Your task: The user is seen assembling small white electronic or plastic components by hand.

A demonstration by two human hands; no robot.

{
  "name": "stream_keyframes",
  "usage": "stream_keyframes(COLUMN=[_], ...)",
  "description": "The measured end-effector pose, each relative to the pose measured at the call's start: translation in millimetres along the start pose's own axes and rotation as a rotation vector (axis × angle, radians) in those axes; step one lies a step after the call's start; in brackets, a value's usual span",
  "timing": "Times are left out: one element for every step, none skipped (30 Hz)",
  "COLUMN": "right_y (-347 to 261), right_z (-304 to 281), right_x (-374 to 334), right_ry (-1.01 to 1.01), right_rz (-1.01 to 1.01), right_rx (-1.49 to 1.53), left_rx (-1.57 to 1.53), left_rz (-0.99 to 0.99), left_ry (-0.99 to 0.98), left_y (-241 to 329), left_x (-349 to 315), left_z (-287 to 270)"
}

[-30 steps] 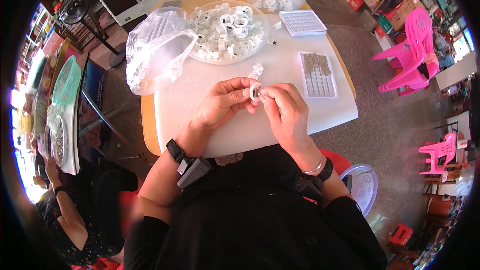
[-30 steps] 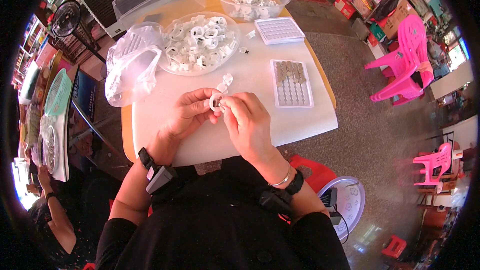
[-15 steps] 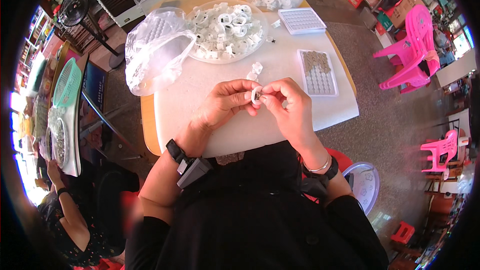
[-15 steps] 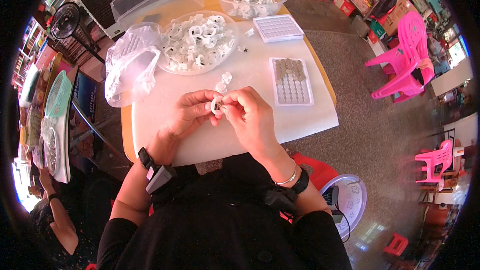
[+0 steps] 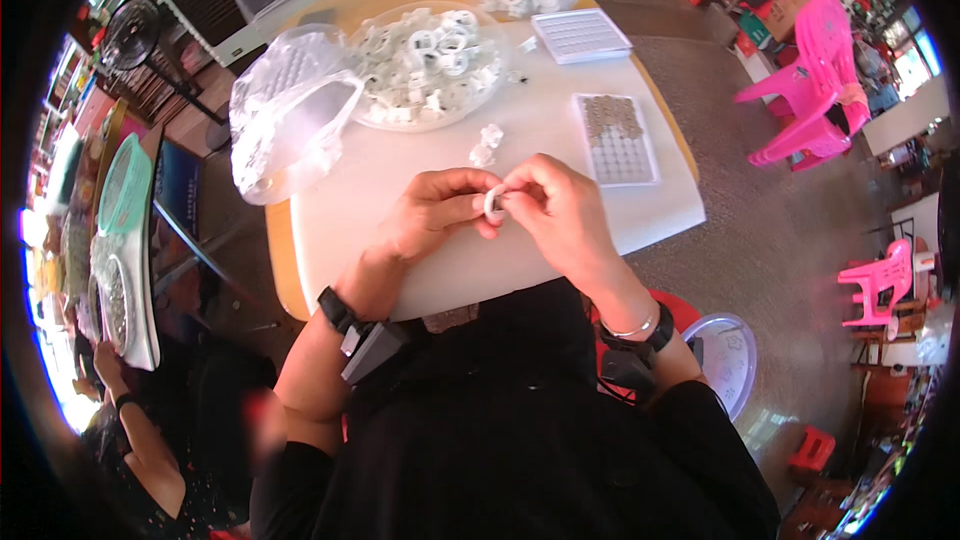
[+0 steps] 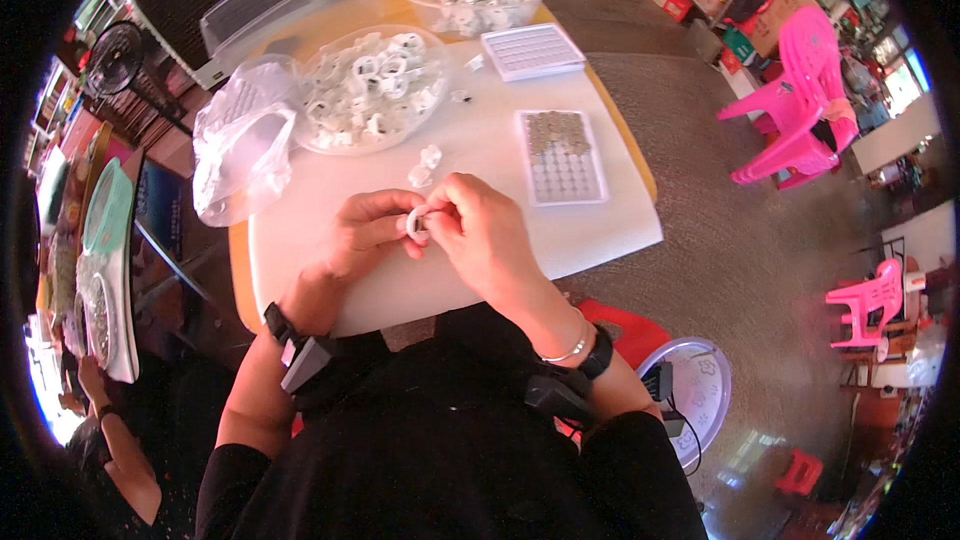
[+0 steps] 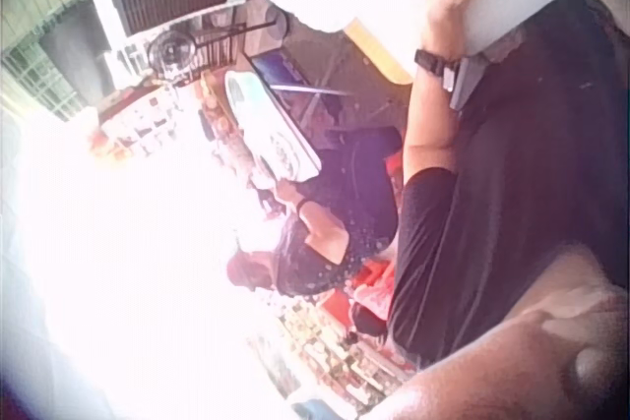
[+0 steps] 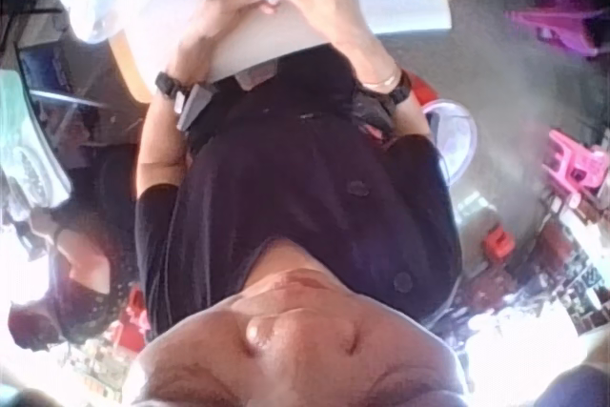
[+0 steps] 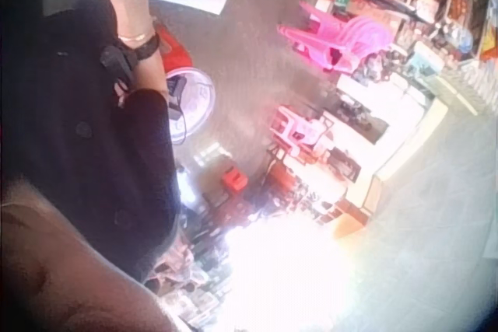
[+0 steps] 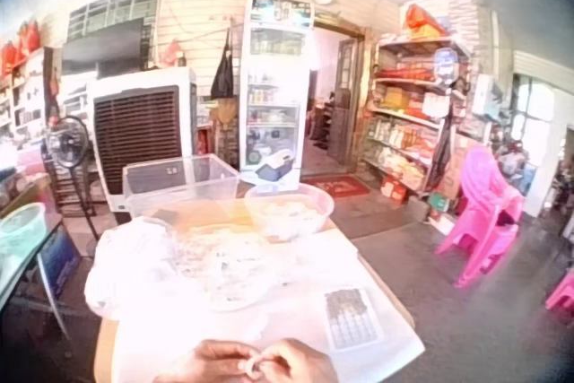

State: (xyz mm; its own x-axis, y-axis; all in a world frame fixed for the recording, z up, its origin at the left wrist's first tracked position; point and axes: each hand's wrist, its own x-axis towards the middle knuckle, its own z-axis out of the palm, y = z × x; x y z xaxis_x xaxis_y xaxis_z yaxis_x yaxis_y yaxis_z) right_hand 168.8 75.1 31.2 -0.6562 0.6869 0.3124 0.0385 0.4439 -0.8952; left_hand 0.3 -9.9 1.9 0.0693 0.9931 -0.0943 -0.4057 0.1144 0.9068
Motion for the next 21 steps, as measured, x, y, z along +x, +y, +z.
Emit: stream_keyframes(right_y=[-0.5, -0.7, 4.1, 6.9, 6.5, 4.6, 6.8, 12.5, 18.6, 29.9, 40.8, 46.6, 51.0, 54.6, 58.6, 62.8, 65.7, 67.9, 69.5, 70.2, 70.1], right_z=[0.2, 0.5, 3.8, 3.4, -0.4, -2.5, -7.5, -16.2, -24.4, -39.1, -53.3, -63.2, -71.1, -73.9, -73.1, -71.6, -70.2, -67.6, -65.0, -63.0, -61.2], right_x=[1.2, 2.0, 2.4, 1.4, 0.7, 0.6, 2.1, 5.5, 9.8, 14.5, 19.0, 21.8, 24.1, 25.5, 26.4, 27.1, 27.5, 28.1, 28.2, 28.3, 28.0], right_ry=[-0.025, -0.049, -0.050, -0.039, -0.025, -0.017, -0.014, 0.109, 0.225, 0.287, 0.347, 0.346, 0.340, 0.334, 0.333, 0.313, 0.294, 0.291, 0.292, 0.294, 0.291], right_rz=[0.057, 0.114, 0.133, 0.100, 0.086, 0.070, 0.069, 0.026, -0.020, -0.031, -0.043, -0.044, 0.000, 0.043, 0.041, 0.019, -0.002, -0.005, -0.016, -0.027, -0.028], right_rx=[0.003, 0.007, 0.000, -0.007, -0.002, 0.007, 0.001, -0.079, -0.153, -0.255, -0.356, -0.359, -0.483, -0.607, -0.607, -0.679, -0.751, -0.747, -0.791, -0.834, -0.830], left_rx=[-0.004, -0.004, -0.003, -0.004, -0.043, -0.082, -0.083, -0.123, -0.161, -0.165, -0.156, -0.146, -0.148, -0.137, -0.125, -0.125, -0.130, -0.134, -0.133, -0.128, -0.124], left_rz=[0.002, 0.002, 0.001, 0.003, 0.004, 0.004, 0.007, 0.029, 0.055, 0.056, 0.042, 0.028, 0.030, 0.015, 0.001, 0.003, 0.005, 0.008, 0.009, -0.003, -0.015], left_ry=[-0.018, 0.009, 0.037, 0.022, 0.024, 0.035, 0.029, 0.054, 0.087, 0.084, 0.087, 0.090, 0.090, 0.080, 0.069, 0.070, 0.064, 0.061, 0.066, 0.058, 0.052], left_y=[-1.0, -2.1, -2.4, -2.9, -3.5, -3.9, -4.7, -5.7, -5.3, -5.4, -4.7, -3.8, -3.2, -2.6, -2.0, -1.9, -2.0, -1.8, -0.9, 0.2, 0.5], left_x=[0.5, 0.4, -0.3, -0.3, 0.0, -1.5, -2.3, -2.9, -5.7, -4.4, -3.1, -1.5, -1.0, -0.9, -0.7, -0.4, -0.2, -0.9, -1.4, -1.6, -2.0], left_z=[-0.1, -0.6, -1.7, -1.7, -1.5, -1.9, -2.7, -3.8, -4.6, -3.6, -2.3, -1.1, -0.5, -0.2, 0.1, 0.1, -0.1, -0.9, -1.3, -1.3, -1.4])
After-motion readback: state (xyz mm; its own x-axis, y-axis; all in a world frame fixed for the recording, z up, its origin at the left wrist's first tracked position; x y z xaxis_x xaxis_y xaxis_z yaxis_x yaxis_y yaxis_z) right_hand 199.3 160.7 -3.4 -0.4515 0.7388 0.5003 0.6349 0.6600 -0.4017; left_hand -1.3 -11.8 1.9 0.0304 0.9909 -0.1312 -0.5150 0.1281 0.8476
